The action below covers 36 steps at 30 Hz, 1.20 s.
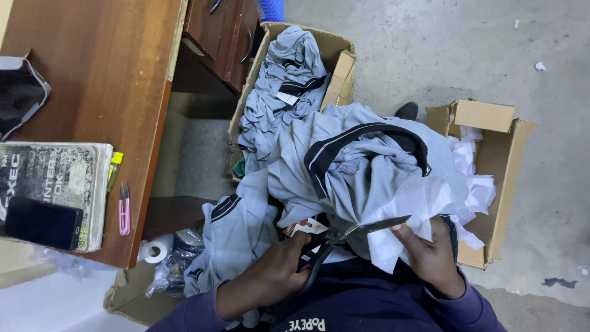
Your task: The person trims excess white paper backing from the labels of several grey garments using a pair of large shears, handling one garment at a time.
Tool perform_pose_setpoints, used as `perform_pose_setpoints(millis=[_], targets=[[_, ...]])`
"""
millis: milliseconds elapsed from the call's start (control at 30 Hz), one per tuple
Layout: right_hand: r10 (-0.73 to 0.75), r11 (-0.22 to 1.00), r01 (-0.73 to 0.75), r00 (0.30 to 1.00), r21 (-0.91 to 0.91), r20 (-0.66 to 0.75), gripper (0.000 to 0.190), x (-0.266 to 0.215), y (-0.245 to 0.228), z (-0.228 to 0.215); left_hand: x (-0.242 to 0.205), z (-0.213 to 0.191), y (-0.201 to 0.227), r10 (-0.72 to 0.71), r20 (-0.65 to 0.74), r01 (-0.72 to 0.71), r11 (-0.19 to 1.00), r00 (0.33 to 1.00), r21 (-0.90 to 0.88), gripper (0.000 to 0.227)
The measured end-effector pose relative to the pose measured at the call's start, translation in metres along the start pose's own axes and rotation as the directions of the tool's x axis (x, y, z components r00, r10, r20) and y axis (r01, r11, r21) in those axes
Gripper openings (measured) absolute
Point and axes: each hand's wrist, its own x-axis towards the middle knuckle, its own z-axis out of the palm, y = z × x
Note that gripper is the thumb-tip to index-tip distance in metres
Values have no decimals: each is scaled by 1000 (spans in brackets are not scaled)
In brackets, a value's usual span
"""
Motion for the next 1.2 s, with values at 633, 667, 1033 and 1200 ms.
perform_pose_setpoints(millis=[633, 667, 1033, 1200], targets=[[-121, 986, 131, 987, -100, 103, 19, -17, -4, 10, 22, 4, 15, 159, -34, -158, 986, 987, 49, 28], [-147, 979, 160, 983, -127, 106, 20, -17, -5, 10, 23, 4, 17, 147, -31, -146, 988, 989, 52, 32], [-311, 895, 401, 874, -192, 374, 35, -13, 18, 20, 50, -6, 18, 307, -238, -308, 951, 921, 32, 28], [-221, 975, 221, 974, 3, 56, 29, 11, -36, -8, 68, -23, 34, 410, -379, -455, 890, 829, -33, 21]])
